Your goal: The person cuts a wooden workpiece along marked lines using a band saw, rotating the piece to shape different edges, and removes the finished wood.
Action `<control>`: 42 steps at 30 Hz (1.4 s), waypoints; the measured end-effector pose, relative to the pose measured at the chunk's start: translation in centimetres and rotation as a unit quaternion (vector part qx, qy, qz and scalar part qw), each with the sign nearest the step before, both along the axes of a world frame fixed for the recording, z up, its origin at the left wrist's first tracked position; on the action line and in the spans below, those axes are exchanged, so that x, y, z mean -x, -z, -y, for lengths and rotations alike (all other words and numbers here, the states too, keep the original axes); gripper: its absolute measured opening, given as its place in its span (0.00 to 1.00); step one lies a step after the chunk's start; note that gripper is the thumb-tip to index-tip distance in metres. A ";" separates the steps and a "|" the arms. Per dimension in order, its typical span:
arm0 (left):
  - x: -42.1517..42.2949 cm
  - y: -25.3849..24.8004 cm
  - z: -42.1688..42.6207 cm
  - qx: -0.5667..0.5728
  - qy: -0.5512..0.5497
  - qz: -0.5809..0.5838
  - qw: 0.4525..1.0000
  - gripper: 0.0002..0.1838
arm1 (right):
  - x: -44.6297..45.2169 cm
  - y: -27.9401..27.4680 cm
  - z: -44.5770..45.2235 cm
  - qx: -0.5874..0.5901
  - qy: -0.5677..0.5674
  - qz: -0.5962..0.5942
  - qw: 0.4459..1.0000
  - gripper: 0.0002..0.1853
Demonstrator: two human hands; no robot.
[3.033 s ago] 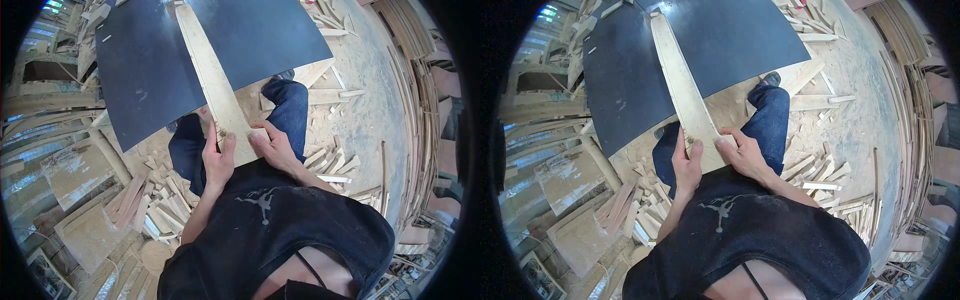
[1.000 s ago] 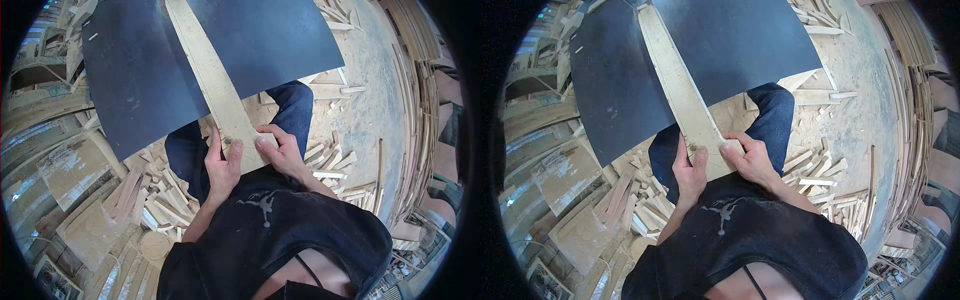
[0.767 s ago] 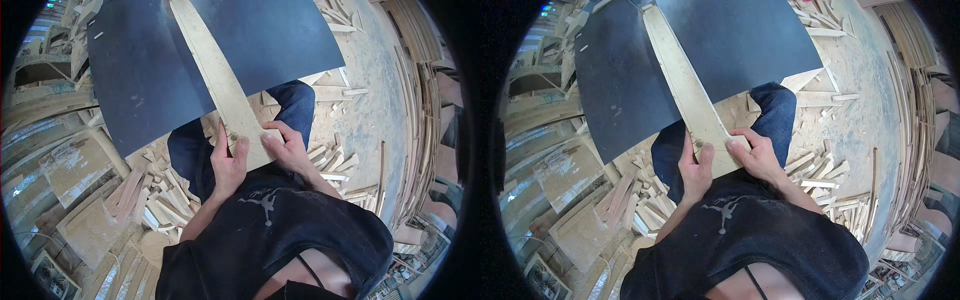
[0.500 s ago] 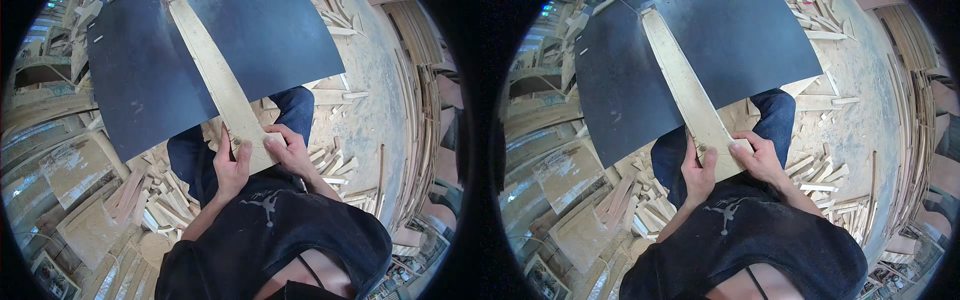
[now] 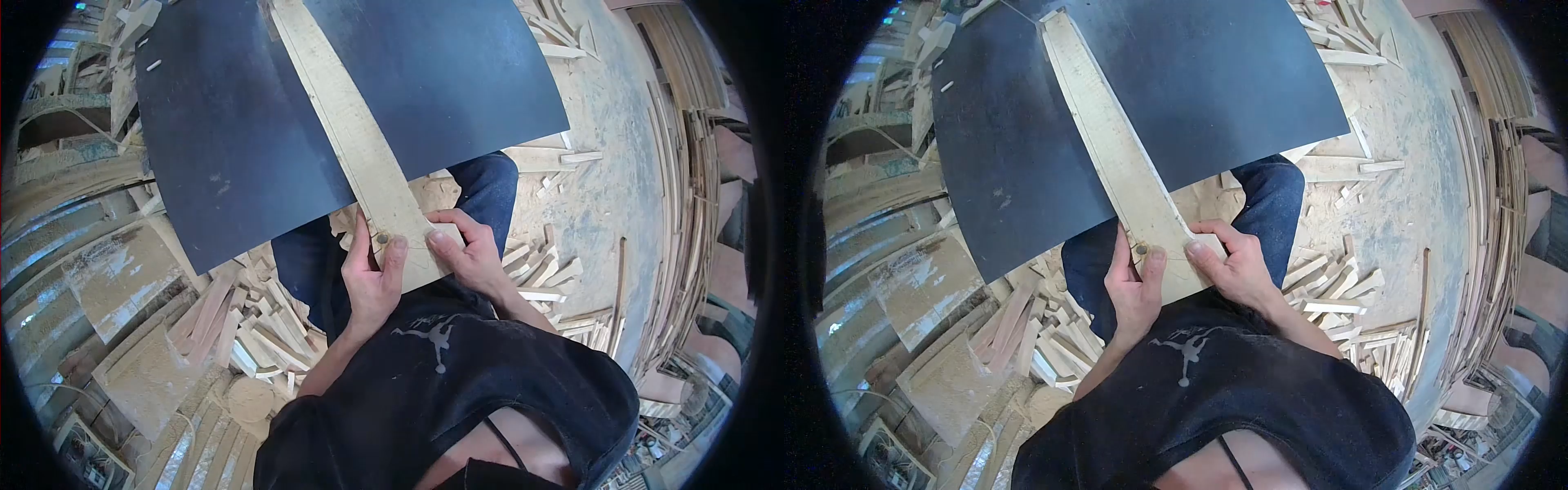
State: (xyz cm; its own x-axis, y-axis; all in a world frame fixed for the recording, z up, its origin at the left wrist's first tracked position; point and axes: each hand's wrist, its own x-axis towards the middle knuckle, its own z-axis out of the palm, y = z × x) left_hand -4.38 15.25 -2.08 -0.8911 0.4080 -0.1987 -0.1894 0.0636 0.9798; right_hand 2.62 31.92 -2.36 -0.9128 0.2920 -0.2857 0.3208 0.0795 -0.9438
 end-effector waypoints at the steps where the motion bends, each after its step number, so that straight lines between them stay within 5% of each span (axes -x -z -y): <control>1: 0.1 0.3 -0.1 0.002 -0.007 -0.018 1.000 0.38 | 0.0 0.1 0.0 0.003 0.001 0.002 1.000 0.17; 42: 0.7 1.5 1.9 0.033 -0.033 -0.080 0.996 0.38 | -0.1 2.2 2.5 0.050 0.040 0.021 0.998 0.17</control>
State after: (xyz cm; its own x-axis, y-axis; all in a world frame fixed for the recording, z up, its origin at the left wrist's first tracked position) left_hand -5.05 13.34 -3.53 -0.9376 0.3391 -0.0773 -0.0380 0.1211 0.9919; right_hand 2.73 29.37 -4.57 -0.8743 0.3315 -0.3545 0.3619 -0.0413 -0.9313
